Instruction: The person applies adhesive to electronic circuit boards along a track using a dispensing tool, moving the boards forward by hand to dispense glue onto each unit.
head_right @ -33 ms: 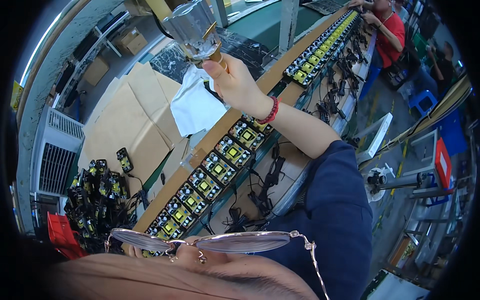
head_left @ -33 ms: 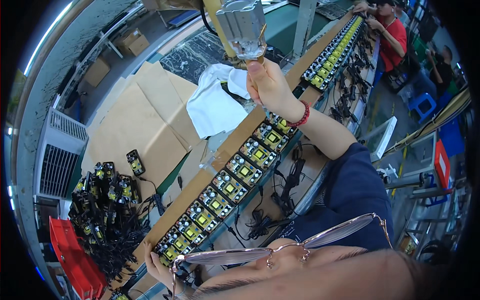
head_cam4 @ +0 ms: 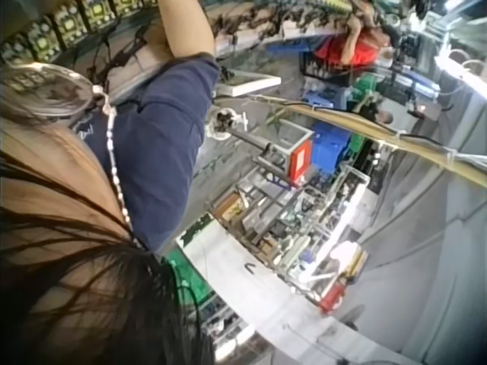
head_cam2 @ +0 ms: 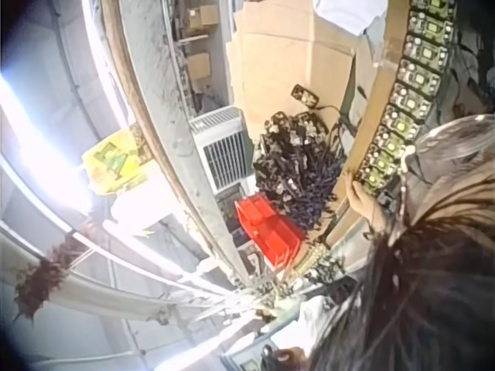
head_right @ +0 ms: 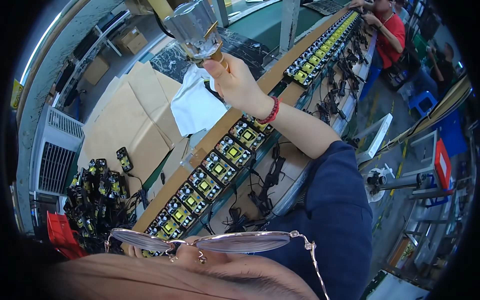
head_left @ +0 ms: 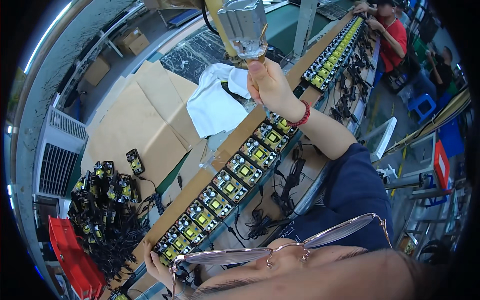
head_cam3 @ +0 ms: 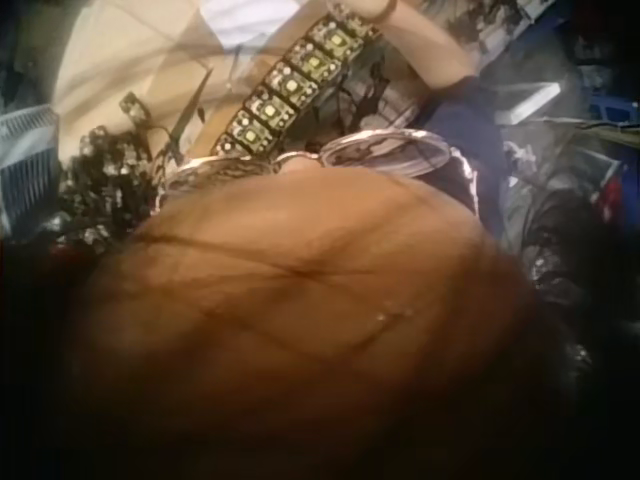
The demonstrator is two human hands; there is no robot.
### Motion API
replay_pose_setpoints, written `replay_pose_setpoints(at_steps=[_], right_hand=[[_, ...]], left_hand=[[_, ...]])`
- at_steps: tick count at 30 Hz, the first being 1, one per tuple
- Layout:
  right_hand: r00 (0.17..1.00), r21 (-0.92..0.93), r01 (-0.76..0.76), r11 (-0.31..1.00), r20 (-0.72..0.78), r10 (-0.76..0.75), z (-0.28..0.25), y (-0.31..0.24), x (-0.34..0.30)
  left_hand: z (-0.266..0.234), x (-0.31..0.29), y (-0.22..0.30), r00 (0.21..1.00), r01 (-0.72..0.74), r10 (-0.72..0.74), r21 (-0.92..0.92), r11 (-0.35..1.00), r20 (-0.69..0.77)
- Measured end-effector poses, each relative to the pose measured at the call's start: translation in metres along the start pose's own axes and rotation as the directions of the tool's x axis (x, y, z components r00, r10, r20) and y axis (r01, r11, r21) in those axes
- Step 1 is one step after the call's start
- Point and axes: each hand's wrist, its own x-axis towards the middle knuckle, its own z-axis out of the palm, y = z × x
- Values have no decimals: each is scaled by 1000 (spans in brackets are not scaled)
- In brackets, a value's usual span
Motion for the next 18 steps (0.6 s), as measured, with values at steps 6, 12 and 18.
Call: replay_pose_setpoints(at_steps=[6,12,18], right_hand=[[1000,-27,12,1000,-12,-13,2,0,1],[999,-39,-26,999,-46,24,1,1,1],[998,-66,-31,997,-63,27,2,1,2]], left_hand=[[-1,0,-11,1000,-18,18,-7,1000,-15],[4,-1,3,1000,-1,2,48,999,-17],[2,0,5,1000,-13,14,47,999,-18]])
